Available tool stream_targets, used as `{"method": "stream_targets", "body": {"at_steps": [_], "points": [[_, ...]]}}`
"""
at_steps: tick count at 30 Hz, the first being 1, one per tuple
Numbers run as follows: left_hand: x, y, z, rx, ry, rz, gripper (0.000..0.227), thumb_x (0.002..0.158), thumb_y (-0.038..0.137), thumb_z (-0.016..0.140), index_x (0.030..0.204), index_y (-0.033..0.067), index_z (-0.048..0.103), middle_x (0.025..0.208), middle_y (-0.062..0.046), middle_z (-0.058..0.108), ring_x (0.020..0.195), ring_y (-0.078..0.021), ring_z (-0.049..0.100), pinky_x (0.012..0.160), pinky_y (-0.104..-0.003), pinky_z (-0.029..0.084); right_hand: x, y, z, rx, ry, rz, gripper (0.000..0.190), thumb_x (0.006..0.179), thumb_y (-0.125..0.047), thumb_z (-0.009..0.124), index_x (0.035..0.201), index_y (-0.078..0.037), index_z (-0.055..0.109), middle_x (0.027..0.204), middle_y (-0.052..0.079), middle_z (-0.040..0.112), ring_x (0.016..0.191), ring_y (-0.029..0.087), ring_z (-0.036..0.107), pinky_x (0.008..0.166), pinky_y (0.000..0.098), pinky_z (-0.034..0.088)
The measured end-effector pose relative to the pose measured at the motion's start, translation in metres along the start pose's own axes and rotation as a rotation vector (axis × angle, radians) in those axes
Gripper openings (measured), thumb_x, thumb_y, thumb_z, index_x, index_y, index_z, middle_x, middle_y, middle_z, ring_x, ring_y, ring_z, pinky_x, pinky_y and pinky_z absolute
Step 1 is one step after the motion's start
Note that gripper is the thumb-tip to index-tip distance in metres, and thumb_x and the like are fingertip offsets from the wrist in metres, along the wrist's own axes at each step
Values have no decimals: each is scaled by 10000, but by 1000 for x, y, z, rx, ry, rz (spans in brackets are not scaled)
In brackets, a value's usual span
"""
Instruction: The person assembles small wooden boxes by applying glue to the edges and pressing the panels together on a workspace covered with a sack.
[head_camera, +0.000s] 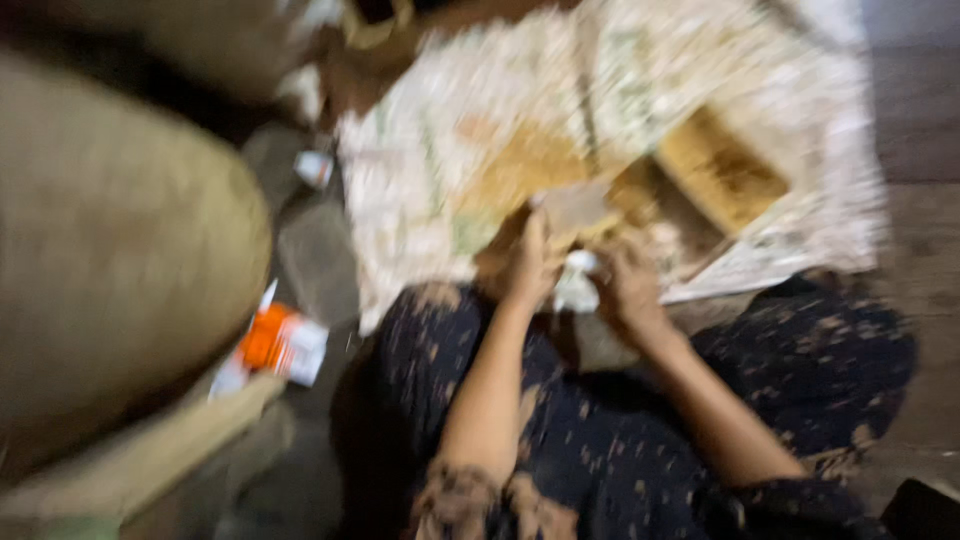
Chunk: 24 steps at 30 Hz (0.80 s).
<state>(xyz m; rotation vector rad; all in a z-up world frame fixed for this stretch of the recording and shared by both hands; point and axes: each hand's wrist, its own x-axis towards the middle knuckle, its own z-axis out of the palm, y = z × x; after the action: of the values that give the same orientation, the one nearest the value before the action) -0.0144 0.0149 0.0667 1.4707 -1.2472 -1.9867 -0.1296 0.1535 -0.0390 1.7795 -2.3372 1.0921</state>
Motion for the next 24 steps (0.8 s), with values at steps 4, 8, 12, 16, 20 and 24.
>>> {"method": "stream_targets", "body": {"at_steps": [4, 8, 12, 16, 20, 24], "points": [[23, -11, -10, 493, -13, 146, 403, 821, 148, 789, 1127, 139, 528, 1056, -180, 756, 1047, -403, 720, 864, -489, 585, 16, -27, -21, 266, -2, 85, 354, 869, -109, 794, 1197, -114, 659, 1081, 126, 685, 1035, 374, 687, 918, 441, 543], [11, -7, -8, 481, -23, 147, 490, 798, 177, 828, 1184, 159, 527, 1132, -179, 750, 1082, -382, 716, 890, -476, 586, 11, -21, -29, 323, 67, 139, 339, 878, -82, 794, 1180, -82, 639, 1045, 119, 657, 1003, 356, 686, 858, 388, 563], [19, -20, -10, 534, -8, 169, 503, 813, 222, 825, 1195, 127, 511, 1080, -201, 746, 1042, -390, 725, 852, -468, 589, 12, -16, -39, 282, 114, 161, 358, 854, -114, 821, 1177, -112, 668, 1020, 93, 663, 920, 324, 692, 807, 390, 566], [15, -18, -11, 495, 5, 249, 480, 802, 166, 830, 1158, 94, 516, 1000, -221, 742, 992, -387, 732, 799, -435, 586, 28, -36, -63, 298, 125, 193, 321, 864, -94, 815, 1157, -105, 684, 962, 106, 657, 831, 339, 690, 717, 379, 567], [23, -28, -15, 485, 11, 265, 557, 784, 176, 849, 1206, 79, 499, 998, -243, 737, 981, -402, 731, 781, -463, 586, 31, -38, -65, 260, 133, 199, 345, 849, -129, 845, 1165, -135, 708, 982, 71, 668, 820, 291, 697, 698, 337, 569], [2, 2, -8, 445, 2, 230, 491, 793, 197, 846, 1171, 96, 550, 1047, -229, 747, 1050, -419, 714, 873, -489, 574, 46, -56, -85, 244, 125, 158, 391, 826, -78, 852, 1193, -110, 719, 1074, 126, 691, 901, 343, 705, 710, 374, 571]]}}
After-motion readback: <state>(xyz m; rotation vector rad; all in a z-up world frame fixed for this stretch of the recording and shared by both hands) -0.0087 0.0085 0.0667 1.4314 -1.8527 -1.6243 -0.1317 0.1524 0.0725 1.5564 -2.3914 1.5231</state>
